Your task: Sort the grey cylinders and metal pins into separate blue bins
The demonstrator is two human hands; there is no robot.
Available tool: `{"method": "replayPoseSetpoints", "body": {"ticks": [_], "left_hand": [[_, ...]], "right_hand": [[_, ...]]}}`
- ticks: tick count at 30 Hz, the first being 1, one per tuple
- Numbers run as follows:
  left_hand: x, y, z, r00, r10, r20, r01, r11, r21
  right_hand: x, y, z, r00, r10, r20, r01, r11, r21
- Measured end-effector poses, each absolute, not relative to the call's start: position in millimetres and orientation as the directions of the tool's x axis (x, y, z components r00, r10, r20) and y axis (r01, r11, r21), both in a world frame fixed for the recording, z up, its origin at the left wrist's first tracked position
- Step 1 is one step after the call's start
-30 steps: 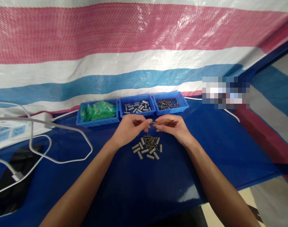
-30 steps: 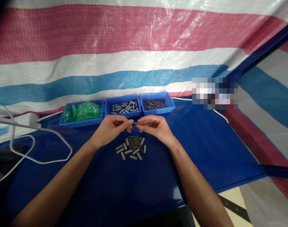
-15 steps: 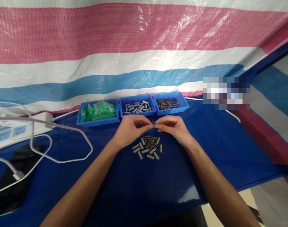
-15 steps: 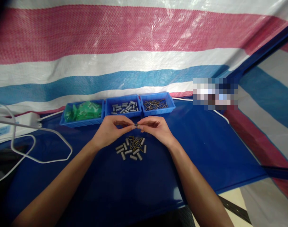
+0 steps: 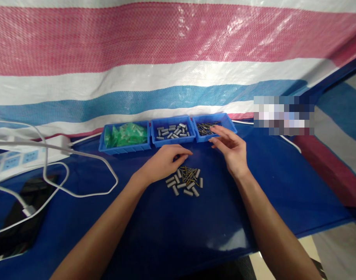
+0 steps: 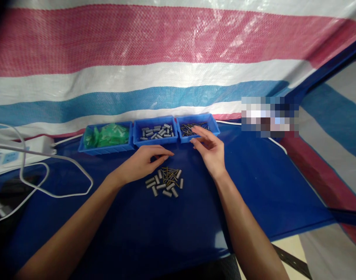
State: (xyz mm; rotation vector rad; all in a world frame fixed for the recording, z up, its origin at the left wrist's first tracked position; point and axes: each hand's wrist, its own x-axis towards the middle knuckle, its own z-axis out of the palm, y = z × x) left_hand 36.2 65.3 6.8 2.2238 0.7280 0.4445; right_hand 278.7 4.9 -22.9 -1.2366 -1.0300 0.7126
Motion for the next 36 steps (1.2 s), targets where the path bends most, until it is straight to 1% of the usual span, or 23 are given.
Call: {"method": "replayPoseSetpoints", "body": {"ticks": [2,6,10,15,20,24,30,36], "left_hand": [[39,61,7,0.827,0.555,0.092,0.336,-0.619,0.71],[43,52,9,0.895,0.445,0.046,0.306,-0.684,0.662],[41,52,13,0.897,0.438,0.056,0.297,-0.692,0.658],[39,55,12,0.902,0.432,0.022,0.314,-0.688,0.655],[41,56,6,0.882,0.467,0.063,0.298,-0.657,0.692],[41,57,2,0.871,0.487,0.067,0.309,-0.648,0.696],[40,58,1,0.817,0.572,0.073,0.39,-0.642,0.66],[42,57,-5,0.739,0.666,0.096,0.446,-0.592,0.672]], "right_hand": [[280,5,-23,0.389,0.887,0.249,0.115,0.221,-0.968],[278,4,-22,0.353,0.898,0.261,0.113,0.236,-0.965],[274,2,-20,0.328,0.914,0.241,0.108,0.217,-0.97],[272,1,-21,0.268,0.946,0.181,0.085,0.164,-0.983],[270,1,-22,0.218,0.963,0.158,0.078,0.144,-0.987],[266,2,-20,0.197,0.97,0.146,0.072,0.134,-0.988],[264,2,-22,0.15,0.98,0.132,0.081,0.121,-0.989],[262,3,-24,0.13,0.983,0.133,0.096,0.121,-0.988]]}}
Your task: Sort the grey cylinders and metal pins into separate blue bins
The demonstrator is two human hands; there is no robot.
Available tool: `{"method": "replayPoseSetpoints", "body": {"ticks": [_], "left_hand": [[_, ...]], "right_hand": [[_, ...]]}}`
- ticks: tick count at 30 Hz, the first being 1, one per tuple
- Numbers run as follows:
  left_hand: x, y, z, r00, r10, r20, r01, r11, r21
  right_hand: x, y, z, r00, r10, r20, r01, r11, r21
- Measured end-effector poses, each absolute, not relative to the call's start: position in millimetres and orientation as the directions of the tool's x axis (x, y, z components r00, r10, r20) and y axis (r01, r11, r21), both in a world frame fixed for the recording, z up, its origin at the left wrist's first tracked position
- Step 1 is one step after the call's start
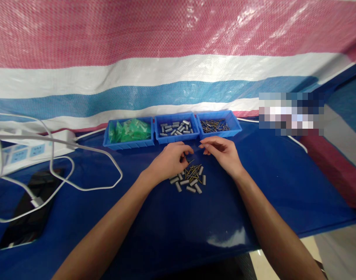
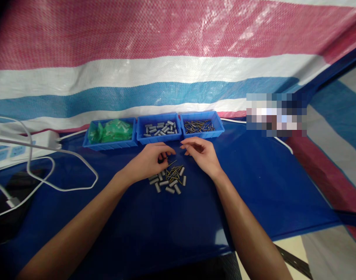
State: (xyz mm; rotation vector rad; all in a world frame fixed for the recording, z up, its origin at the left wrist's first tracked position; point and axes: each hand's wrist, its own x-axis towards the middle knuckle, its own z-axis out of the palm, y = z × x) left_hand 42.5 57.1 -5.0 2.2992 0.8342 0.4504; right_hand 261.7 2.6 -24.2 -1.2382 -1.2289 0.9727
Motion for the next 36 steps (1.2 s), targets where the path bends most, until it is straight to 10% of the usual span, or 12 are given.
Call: {"method": "replayPoseSetpoints", "body": {"ticks": [15,36], "left_hand": [[44,58,-2,0.665,0.746,0.043,0.386,-0.392,0.835],[49,57,11,0.431,0.9,-0.062,-0.22,0.172,0.96]], "right_hand": [[262,3,-28,0.114,0.987,0.111,0.086,0.101,-0.991],[250,-9,-10,0.003,0.994,0.109,0.013,0.109,-0.994]]}}
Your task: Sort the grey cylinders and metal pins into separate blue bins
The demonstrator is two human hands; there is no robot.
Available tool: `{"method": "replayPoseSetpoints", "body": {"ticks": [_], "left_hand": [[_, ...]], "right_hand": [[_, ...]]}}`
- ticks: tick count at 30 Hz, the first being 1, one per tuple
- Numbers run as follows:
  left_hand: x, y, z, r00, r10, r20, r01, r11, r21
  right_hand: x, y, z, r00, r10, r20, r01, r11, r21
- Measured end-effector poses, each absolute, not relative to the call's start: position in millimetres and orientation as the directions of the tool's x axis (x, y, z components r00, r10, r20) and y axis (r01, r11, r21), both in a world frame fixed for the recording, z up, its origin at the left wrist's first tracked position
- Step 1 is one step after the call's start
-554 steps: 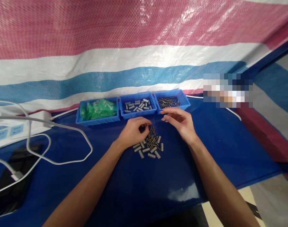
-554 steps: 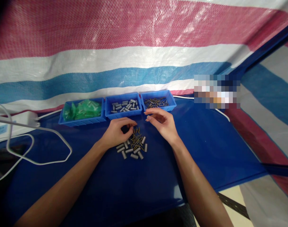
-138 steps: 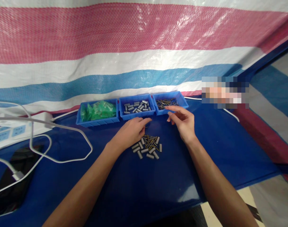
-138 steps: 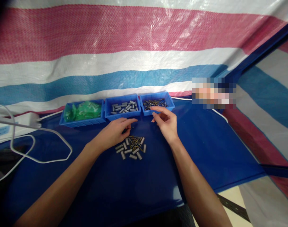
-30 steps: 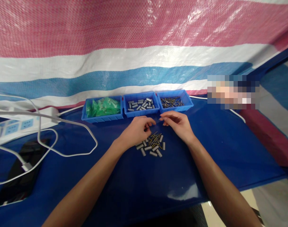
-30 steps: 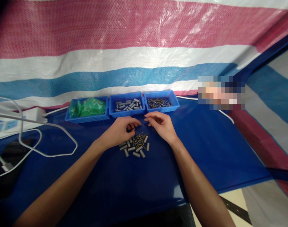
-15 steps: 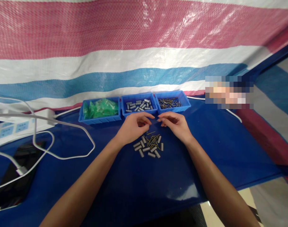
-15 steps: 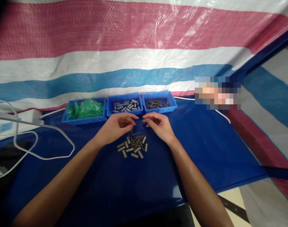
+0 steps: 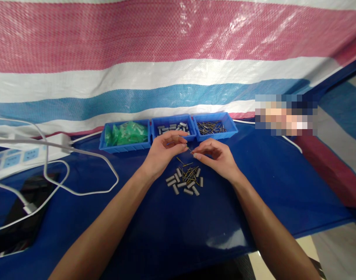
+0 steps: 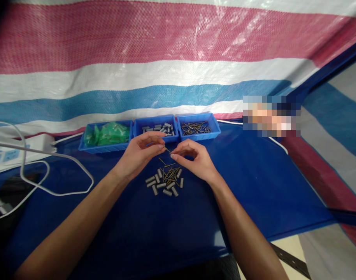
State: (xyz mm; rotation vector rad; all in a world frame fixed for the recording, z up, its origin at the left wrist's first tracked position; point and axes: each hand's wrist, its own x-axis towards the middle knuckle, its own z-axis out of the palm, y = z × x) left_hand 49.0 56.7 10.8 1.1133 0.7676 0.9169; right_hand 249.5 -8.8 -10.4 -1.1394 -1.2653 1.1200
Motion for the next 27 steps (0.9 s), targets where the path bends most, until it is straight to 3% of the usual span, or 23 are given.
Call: {"method": "replayPoseSetpoints", "body": {"ticks": [4,9,18,27], "left_hand": [[50,55,7,0.451,0.892,-0.037,-0.195,0.139,0.971],[50,57,2,0.466,0.882,0.068,-0.093,-0.028,0.995],[48,58,2,0.47,0.869,0.153,0.067,-0.207,0.976],[47,59,1,0.511,0.847,0.143,0.116,-0.233,0.966]], "right_hand": [[247,-7,-9,0.063,0.996,0.071,-0.055,0.074,-0.996],[249,-4,-9,0.137,0.988,0.067,-0.06,0.076,-0.995],[251,-2,-12,0.14,0.989,0.053,-0.084,0.065,-0.994],[250,-2,-12,0.13,0.989,0.065,-0.095,0.078,-0.992]]}}
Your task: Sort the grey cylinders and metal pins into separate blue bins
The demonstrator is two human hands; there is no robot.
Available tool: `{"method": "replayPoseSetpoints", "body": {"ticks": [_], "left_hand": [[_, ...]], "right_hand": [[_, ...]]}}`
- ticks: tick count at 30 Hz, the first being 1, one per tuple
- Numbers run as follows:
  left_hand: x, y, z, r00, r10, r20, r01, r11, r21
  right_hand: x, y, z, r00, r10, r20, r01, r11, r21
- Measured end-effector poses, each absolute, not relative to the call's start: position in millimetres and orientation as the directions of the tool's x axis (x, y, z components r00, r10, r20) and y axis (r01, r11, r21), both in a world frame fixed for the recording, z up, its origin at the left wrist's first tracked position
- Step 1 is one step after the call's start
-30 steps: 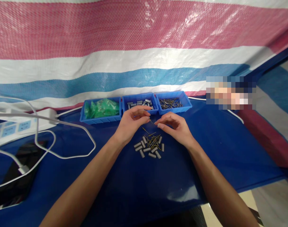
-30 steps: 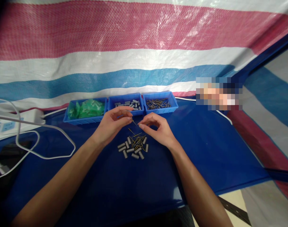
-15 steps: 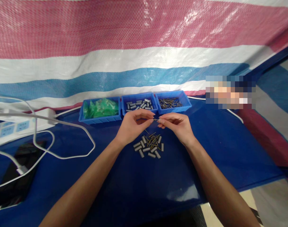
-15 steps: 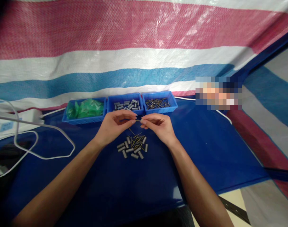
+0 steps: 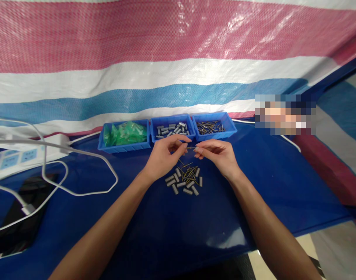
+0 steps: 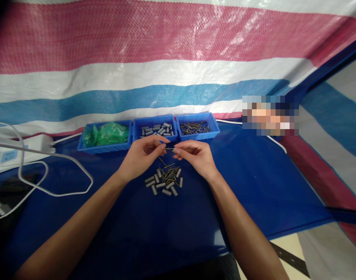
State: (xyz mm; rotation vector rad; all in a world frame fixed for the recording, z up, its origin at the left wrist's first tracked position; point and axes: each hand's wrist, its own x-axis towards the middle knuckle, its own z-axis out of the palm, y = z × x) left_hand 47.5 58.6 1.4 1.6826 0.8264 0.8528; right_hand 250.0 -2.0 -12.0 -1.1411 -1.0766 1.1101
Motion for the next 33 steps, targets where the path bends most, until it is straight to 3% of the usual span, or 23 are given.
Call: {"method": "replayPoseSetpoints", "body": {"ticks": [13,17,21,26,33], "left_hand": [[44,60,9,0.552,0.82,0.151,0.153,-0.278,0.948],[32,69,15,0.649,0.747,0.141,0.361,-0.467,0.807],[20,76,16,0.809,0.585,0.065,0.388,-0.614,0.688],[17,79,8,0.863,0.504,0.033,0.381,-0.694,0.61],[21,77,-1,0.842,0.538,0.046,0.413,-0.695,0.589]], "right_hand": [[254,-1,-16,0.12,0.992,0.045,-0.095,0.056,-0.994],[259,1,-18,0.274,0.954,0.118,-0.068,0.142,-0.988],[268,5,-22,0.429,0.884,0.187,-0.06,0.235,-0.97],[277,7,-23,0.422,0.892,0.159,-0.023,0.186,-0.982],[272,3,-17,0.37,0.921,0.125,-0.048,0.154,-0.987]]}}
